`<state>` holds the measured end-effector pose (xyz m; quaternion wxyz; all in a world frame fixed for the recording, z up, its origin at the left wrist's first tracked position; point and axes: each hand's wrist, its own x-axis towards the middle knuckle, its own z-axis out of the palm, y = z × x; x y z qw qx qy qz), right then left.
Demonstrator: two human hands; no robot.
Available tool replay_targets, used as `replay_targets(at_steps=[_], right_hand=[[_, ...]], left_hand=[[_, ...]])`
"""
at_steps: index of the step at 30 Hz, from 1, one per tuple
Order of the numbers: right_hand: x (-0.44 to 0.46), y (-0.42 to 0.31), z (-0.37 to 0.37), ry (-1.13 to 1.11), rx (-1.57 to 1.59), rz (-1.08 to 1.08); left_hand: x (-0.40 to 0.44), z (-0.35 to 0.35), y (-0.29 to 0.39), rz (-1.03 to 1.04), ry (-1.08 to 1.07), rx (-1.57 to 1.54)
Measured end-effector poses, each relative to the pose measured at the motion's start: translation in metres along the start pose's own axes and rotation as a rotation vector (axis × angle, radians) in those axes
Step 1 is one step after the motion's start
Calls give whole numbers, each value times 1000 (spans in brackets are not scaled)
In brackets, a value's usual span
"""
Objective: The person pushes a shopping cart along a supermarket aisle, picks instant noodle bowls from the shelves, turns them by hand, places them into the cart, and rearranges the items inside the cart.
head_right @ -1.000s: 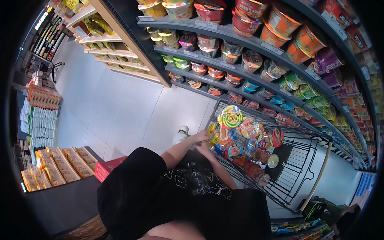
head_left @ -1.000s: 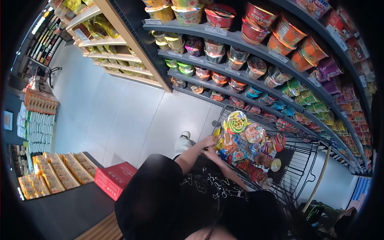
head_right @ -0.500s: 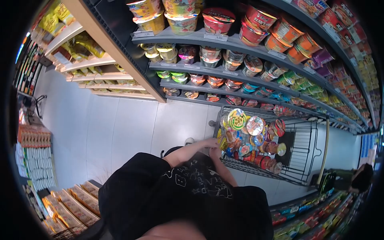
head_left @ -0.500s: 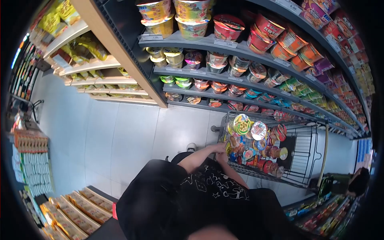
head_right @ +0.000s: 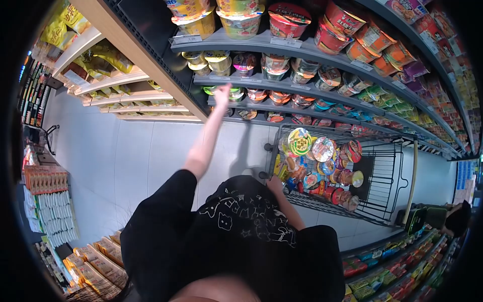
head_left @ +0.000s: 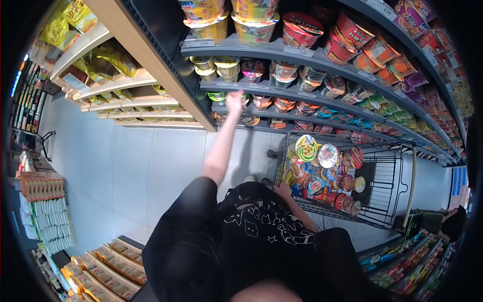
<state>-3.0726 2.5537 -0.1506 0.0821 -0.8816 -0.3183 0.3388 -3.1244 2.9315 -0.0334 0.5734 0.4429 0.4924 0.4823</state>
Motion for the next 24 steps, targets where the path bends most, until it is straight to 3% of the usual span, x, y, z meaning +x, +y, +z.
replay_targets(at_steps=[5,7,9,10,13,15,17,21,23,24], right_hand=[[-7,0,-18,146,81,-57],[-4,6,-35,156,154,-49],[-5,10,-47,260,261,-96],[-7,12,-51,359,297,-140],[-13,12,-72,356,363,-190],[-25,4,-91,343,343,-183],[-37,-10,-112,349,426,-229],[-37,-16,-133,375,467,-378],[-35,-26,-148,180,663,-407],[-37,-34,-155,171,658,-413]], left_hand=[[107,-11,53,-238,43,313],[141,-10,39,-210,-3,329],[165,-7,22,-290,-135,-26],[164,-5,27,-290,-113,18],[189,-8,20,-281,-92,153],[179,-10,33,-312,-66,226],[156,-19,47,-313,-183,91],[65,-39,54,-98,-230,44],[1,-51,54,-33,-364,102],[-37,-55,62,-112,-447,63]])
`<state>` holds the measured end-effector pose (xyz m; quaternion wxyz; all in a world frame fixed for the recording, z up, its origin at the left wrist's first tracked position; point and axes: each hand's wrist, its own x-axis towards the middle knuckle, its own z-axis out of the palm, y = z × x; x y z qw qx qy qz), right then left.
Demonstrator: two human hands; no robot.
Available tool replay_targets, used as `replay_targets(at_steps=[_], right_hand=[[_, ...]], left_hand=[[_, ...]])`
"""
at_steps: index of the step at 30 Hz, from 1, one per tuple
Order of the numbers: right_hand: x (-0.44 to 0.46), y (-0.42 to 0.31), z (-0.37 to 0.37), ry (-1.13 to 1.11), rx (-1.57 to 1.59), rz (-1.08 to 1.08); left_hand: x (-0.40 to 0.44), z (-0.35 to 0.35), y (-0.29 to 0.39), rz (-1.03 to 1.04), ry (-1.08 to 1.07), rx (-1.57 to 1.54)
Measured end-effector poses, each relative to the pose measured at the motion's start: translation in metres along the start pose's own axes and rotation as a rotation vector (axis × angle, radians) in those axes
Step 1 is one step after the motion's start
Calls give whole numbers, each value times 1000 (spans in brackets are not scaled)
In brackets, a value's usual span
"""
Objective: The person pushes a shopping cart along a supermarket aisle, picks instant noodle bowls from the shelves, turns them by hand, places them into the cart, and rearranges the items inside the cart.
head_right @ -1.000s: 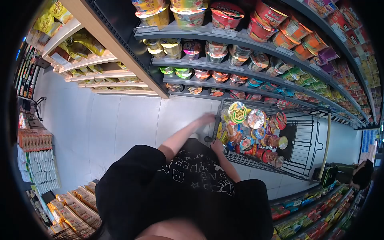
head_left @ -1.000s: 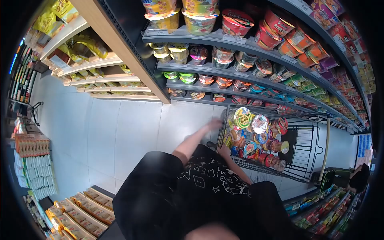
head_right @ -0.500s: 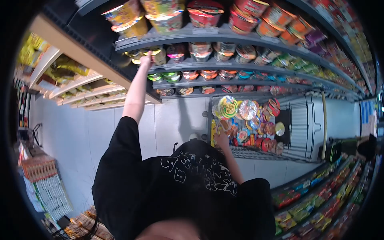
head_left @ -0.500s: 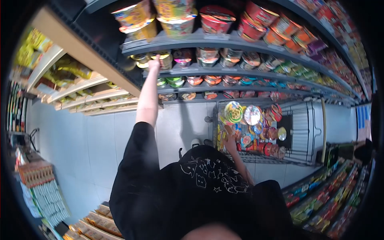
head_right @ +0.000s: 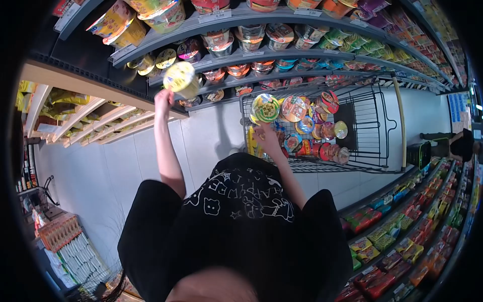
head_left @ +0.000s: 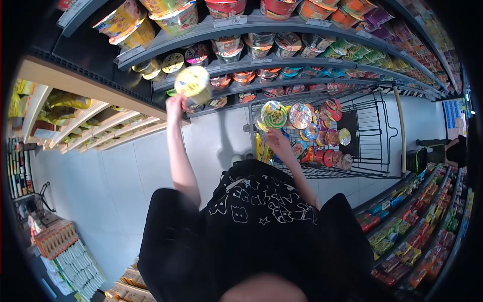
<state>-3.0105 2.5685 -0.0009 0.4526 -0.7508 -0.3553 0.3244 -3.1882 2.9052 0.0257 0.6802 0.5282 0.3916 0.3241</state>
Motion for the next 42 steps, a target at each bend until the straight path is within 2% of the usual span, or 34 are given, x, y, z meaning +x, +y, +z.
replay_targets(at_steps=[2,6,8,9,10,11,13,14,15,16,17,18,21,23,28,33,35,37,42], right_hand=[[5,-26,2,-19,67,-225],[9,-82,-5,-139,183,-284],[5,-101,-19,-465,48,-90],[5,-100,-20,-478,45,-88],[5,-99,-20,-460,178,-117],[3,-102,-19,-437,312,-147],[0,-108,-19,-391,304,-190],[1,-107,-17,-287,460,-149],[3,-106,-17,-179,614,-110],[5,-105,-20,-179,716,-138],[6,-104,-24,-173,718,-138],[6,-105,-30,-146,716,-94],[-3,-119,-43,-115,695,-54],[-5,-120,-48,-80,651,-104],[-10,-115,-56,-61,673,-102],[-11,-106,-60,-107,699,-202],[-14,-112,-63,-107,682,-181],[-15,-114,-65,-110,661,-159],[-14,-116,-69,-114,673,-147]], left_hand=[[-58,25,-4,-18,-190,-36],[-132,71,7,-200,-600,-191],[-142,85,13,-181,-533,-222],[-142,89,14,-159,-483,-236],[-137,87,8,-71,-515,-172],[-142,96,17,-73,-509,-173],[-148,119,37,-26,-234,-237],[-142,112,29,16,-404,-324],[-144,117,30,14,-407,-320],[-151,130,40,120,-385,-268],[-155,137,45,228,-363,-217],[-153,137,44,208,-484,-198],[-165,155,54,239,-477,-68],[-169,162,58,167,-451,-111],[-175,169,60,203,-469,-148],[-168,163,43,256,-479,-206],[-167,164,43,277,-475,-222],[-171,165,46,206,-469,-308],[-169,166,40,207,-470,-291]])
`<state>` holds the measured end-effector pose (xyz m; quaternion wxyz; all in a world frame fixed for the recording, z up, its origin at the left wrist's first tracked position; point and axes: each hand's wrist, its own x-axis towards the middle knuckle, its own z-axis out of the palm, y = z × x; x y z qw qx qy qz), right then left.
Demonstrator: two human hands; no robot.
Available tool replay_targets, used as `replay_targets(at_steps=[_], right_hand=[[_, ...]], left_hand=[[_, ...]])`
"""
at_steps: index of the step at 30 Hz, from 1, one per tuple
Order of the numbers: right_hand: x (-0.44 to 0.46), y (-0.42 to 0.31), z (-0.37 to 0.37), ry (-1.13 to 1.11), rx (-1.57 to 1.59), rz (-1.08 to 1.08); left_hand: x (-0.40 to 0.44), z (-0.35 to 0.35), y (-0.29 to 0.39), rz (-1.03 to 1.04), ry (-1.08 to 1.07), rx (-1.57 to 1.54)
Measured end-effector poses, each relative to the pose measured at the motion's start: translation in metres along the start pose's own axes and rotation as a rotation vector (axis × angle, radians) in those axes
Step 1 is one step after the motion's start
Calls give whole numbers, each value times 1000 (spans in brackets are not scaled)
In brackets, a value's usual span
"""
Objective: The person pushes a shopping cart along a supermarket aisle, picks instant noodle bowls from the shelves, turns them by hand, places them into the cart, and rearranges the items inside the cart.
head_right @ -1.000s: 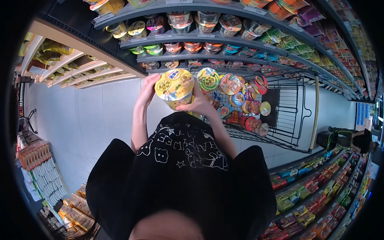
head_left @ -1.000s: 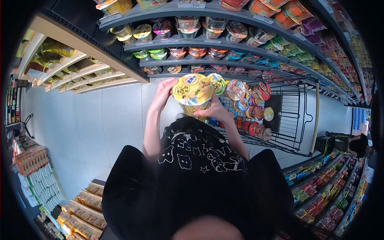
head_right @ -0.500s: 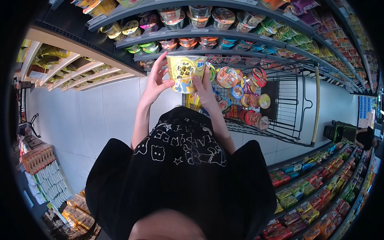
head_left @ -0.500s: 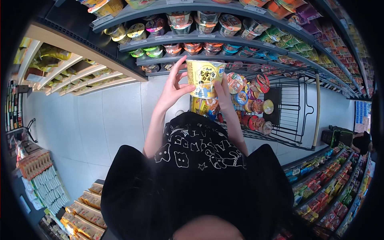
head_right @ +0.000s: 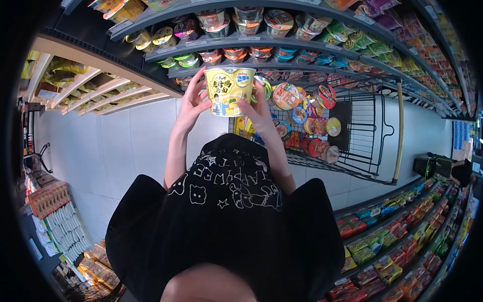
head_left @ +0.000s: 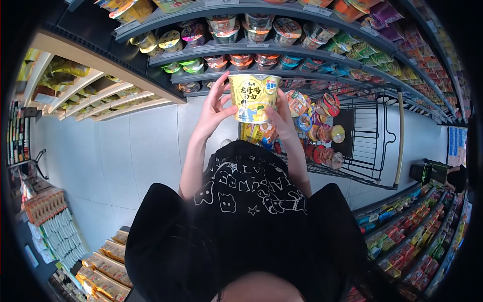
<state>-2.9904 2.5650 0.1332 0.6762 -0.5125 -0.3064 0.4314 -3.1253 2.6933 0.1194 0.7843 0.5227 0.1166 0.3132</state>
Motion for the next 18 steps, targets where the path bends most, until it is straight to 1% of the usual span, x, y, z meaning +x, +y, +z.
replay_targets(at_steps=[2,4,5,7,8,9,10,11,12,13,14,15,16,17,18], right_hand=[[2,3,-2,12,9,6],[5,9,-5,24,18,11],[7,13,-6,27,-2,9],[11,23,-6,23,-20,5],[11,28,-3,66,-104,61],[12,38,-2,111,-186,116],[17,71,-14,118,-338,50],[18,79,-8,117,-334,45],[16,89,-1,127,-371,4],[15,93,7,139,-409,-38],[14,96,11,92,-467,-69],[14,98,13,97,-462,-74],[15,94,18,52,-404,-11],[17,92,22,8,-345,53],[18,93,21,-28,-420,118]], left_hand=[[0,1,0,6,5,10],[-1,2,3,-68,11,54],[-1,-1,1,-64,14,54],[-2,-12,-8,-197,-19,51],[-3,-16,-14,-195,-39,178],[-5,-19,-18,-195,-36,183],[-8,-17,-20,-261,46,186],[-10,-15,-22,-324,126,190],[-11,-12,-32,-199,184,236],[-11,-13,-38,-196,182,241],[-11,-14,-41,-92,258,330],[-10,-16,-44,13,332,419],[-7,-17,-40,51,368,400],[-3,-27,-42,52,358,405],[3,-43,-49,111,414,450]])
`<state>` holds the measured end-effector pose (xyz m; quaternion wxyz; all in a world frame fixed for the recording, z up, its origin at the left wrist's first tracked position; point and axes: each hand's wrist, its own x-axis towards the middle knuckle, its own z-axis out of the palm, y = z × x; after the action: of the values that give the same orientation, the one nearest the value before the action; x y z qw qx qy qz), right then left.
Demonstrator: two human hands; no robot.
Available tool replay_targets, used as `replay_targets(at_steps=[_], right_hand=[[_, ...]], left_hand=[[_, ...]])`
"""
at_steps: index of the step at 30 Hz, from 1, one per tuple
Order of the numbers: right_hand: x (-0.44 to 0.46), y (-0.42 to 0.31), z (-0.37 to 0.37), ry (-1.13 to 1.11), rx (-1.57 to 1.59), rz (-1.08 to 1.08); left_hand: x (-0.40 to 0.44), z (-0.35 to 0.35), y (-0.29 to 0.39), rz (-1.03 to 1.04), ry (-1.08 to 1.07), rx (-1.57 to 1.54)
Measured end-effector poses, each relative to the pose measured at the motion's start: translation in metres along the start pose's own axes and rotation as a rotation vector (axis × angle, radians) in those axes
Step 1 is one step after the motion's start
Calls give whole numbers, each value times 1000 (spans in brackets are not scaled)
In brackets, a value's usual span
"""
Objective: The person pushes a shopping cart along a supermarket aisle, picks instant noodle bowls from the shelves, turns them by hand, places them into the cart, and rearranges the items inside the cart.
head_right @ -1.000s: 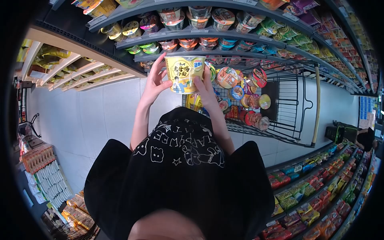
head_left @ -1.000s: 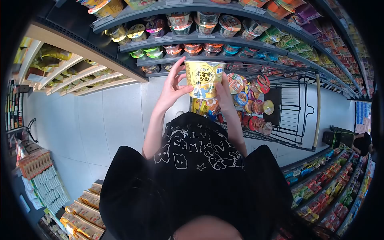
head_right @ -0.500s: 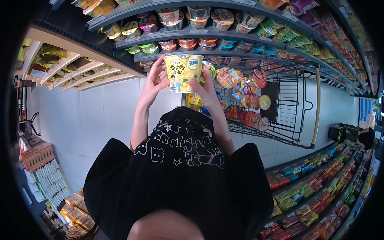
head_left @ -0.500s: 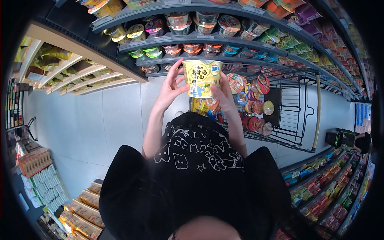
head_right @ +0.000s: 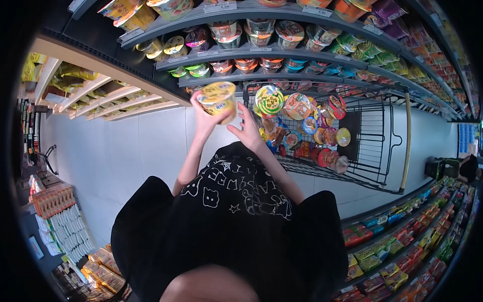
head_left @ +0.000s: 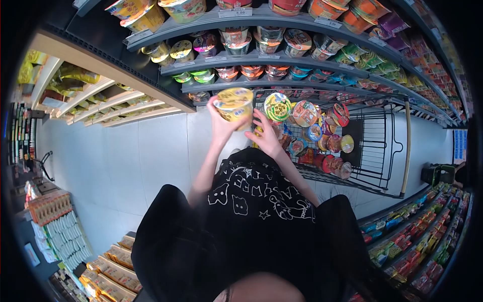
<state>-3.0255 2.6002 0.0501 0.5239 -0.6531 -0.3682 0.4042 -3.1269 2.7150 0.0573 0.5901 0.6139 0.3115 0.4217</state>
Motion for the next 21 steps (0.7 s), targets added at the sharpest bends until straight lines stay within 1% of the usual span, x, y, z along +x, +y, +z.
replay_targets(at_steps=[1,2,3,4,5,6,7,8,9,10,11,13,14,15,16,17,19,20,21], right_hand=[[2,5,-1,13,5,2],[4,15,-2,-4,75,33],[3,21,-3,-17,146,64],[-2,9,-6,17,182,109],[-3,19,-11,37,190,113],[-4,34,-16,85,143,76],[-5,48,-21,132,96,40],[-10,57,-27,153,104,43],[-18,65,-33,225,167,47],[-25,70,-37,298,228,49],[-33,68,-41,323,236,52],[-50,60,-48,452,220,262],[-57,56,-48,480,227,268],[-64,53,-47,534,199,359],[-71,52,-47,586,173,452],[-77,56,-47,611,180,458],[-88,63,-45,664,161,460],[-92,59,-42,684,182,530],[-95,66,-40,700,187,535]], left_hand=[[12,-9,-14,52,64,36],[28,-21,-26,120,185,190],[46,-31,-27,127,256,161],[67,-42,-36,192,339,155],[91,-60,-53,225,414,320],[113,-70,-52,258,455,364],[135,-81,-53,263,479,429],[158,-92,-60,273,506,501],[181,-103,-69,309,534,581],[202,-111,-74,298,530,567],[219,-117,-75,287,525,553],[246,-125,-80,263,560,591],[256,-127,-80,254,564,613],[263,-127,-81,203,570,613],[271,-128,-87,217,581,632],[278,-129,-94,231,593,651],[283,-127,-104,187,610,689],[283,-129,-105,180,585,650],[282,-129,-104,171,561,609]])
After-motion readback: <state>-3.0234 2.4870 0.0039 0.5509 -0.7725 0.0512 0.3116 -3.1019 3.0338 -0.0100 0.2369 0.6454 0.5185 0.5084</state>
